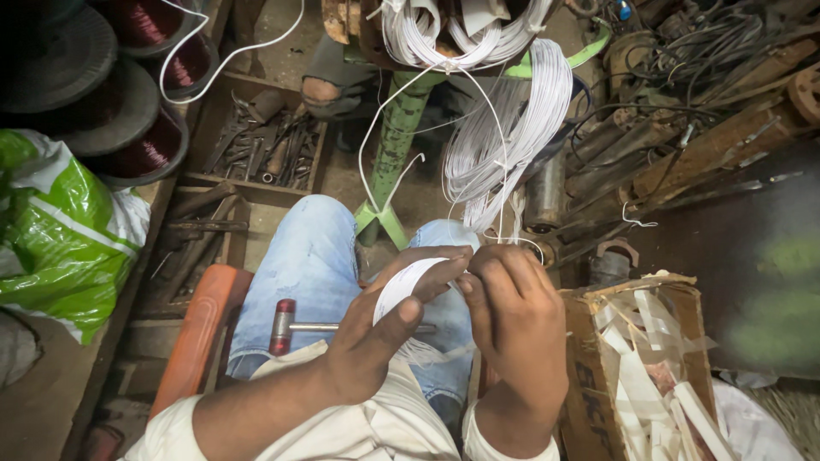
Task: The person winds white wire onto a cylindrical core using a hammer to tap the layers into place. They repeatedly pull wire from a spool, wrap it around the core, and compact it with the hammer, occasionally using a wooden stick to adjust the winding.
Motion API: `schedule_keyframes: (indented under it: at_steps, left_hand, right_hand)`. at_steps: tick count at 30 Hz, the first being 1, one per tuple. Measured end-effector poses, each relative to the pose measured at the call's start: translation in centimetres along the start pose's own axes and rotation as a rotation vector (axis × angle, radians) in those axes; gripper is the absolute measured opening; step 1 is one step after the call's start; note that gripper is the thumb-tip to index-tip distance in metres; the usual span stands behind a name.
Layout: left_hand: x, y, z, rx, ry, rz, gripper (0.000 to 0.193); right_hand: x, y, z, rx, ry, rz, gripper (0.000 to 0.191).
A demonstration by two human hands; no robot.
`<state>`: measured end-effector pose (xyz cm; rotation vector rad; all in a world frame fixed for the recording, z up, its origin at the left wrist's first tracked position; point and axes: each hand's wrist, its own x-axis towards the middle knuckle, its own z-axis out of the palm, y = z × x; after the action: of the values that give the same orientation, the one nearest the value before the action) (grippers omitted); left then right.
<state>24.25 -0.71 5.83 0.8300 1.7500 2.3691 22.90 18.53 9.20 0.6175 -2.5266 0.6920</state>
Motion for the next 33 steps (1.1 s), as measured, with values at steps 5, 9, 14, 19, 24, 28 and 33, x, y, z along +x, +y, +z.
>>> schedule_keyframes:
  at_steps: [5, 9, 14, 19, 24, 28, 33]
  left_hand:
    - [0.2, 0.03, 0.2, -0.018, 0.007, -0.028, 0.062]
    - [0.42, -0.08, 0.16, -0.098, 0.023, -0.063, 0.061]
    - [0.51, -0.29, 0.06, 0.011, 0.006, -0.045, 0.063]
    - [0.49, -0.28, 0.23, -0.071, 0.009, -0.076, 0.062]
    - [0.51, -0.33, 0.19, 0.091, -0.01, 0.032, 0.061]
    - [0.51, -0.46, 0.16, 0.083, -0.009, 0.022, 0.06]
    - [0.61, -0.32, 0.19, 0.095, -0.009, -0.002, 0.062]
  right_hand:
    - [0.03, 0.22, 0.3, -0.019, -0.02, 0.008, 0.017]
    - [0.12, 0.38, 0.53, -0.017, -0.02, 0.015, 0.017]
    - [0.11, 0.52, 0.62, -0.03, -0.034, 0.027, 0.02]
    - [0.09, 0.43, 0.49, -0.025, -0.022, 0.008, 0.019]
    - [0.09, 0.29, 0.38, -0.037, -0.025, 0.022, 0.02]
    - [0.1, 0.36, 0.46, -0.06, -0.03, 0.011, 0.02]
    - [0.1, 0.51, 0.6, -0.058, -0.031, 0.012, 0.02]
